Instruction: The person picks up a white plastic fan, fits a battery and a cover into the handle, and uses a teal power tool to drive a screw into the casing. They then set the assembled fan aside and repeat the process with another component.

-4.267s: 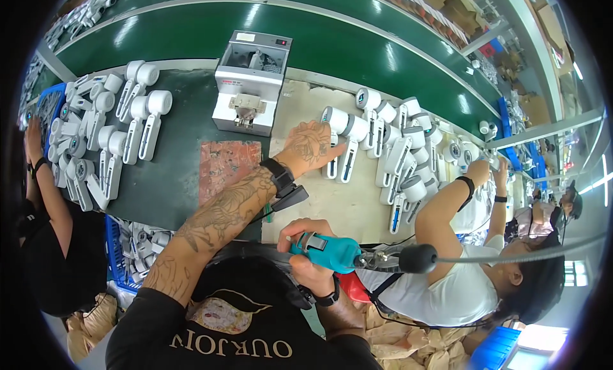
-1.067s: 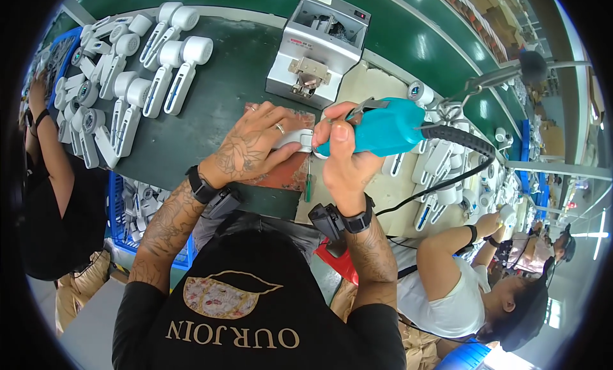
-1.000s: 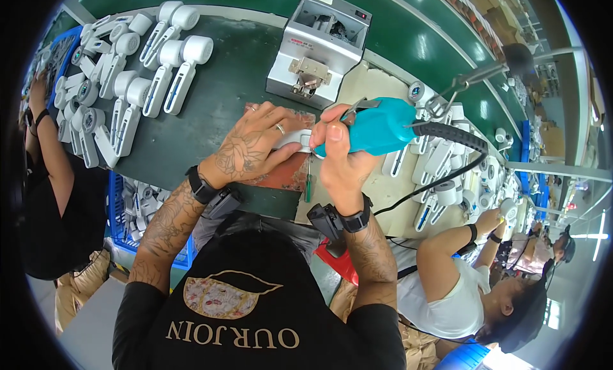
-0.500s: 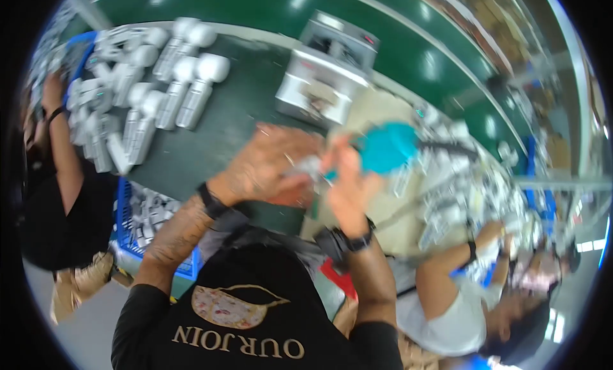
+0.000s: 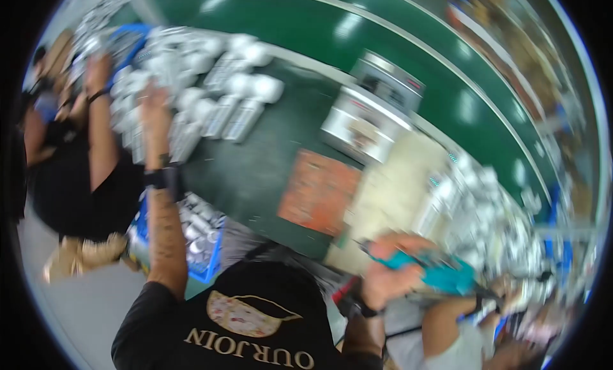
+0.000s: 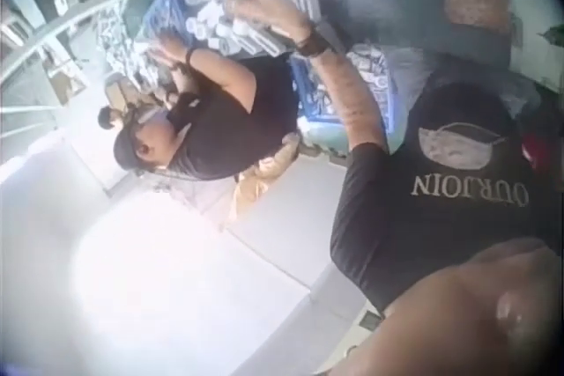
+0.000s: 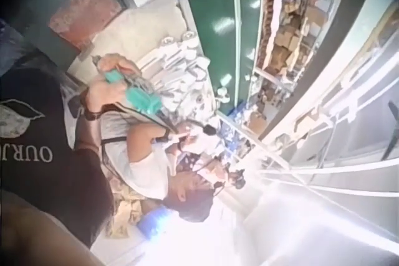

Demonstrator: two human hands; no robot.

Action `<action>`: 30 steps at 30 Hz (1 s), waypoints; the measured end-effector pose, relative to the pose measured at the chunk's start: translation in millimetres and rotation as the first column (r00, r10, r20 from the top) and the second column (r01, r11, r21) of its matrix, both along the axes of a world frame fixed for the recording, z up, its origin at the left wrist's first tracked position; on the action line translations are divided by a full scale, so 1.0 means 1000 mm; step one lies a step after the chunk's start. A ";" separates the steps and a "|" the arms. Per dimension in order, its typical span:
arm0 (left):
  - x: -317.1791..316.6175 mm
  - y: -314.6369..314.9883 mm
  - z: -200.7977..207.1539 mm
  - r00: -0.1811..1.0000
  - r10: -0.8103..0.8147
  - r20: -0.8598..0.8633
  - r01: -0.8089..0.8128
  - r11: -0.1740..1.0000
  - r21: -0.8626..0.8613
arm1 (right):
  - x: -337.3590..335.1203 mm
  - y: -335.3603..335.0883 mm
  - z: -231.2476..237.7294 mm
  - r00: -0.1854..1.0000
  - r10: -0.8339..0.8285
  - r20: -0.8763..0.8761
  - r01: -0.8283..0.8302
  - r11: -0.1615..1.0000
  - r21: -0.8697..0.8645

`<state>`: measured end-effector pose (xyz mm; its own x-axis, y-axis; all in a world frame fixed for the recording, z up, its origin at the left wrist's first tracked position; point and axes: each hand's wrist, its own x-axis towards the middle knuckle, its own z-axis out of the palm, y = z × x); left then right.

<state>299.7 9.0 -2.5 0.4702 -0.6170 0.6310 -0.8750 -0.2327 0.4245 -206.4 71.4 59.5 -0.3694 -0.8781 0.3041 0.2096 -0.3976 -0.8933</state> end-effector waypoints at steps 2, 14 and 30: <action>-0.088 -0.017 0.048 0.857 -0.348 -0.380 0.151 0.875 -0.461 | 0.004 0.000 -0.013 0.987 0.112 -0.113 -0.113 0.994 -0.002; -0.520 -0.067 0.011 0.299 -0.894 -0.333 0.948 0.239 0.209 | -0.028 0.053 0.003 0.990 0.136 -0.034 -0.134 0.989 0.061; -0.408 -0.038 0.034 0.373 -0.886 -0.276 0.924 0.381 0.025 | -0.026 0.027 0.002 0.984 0.145 -0.108 -0.136 0.987 0.087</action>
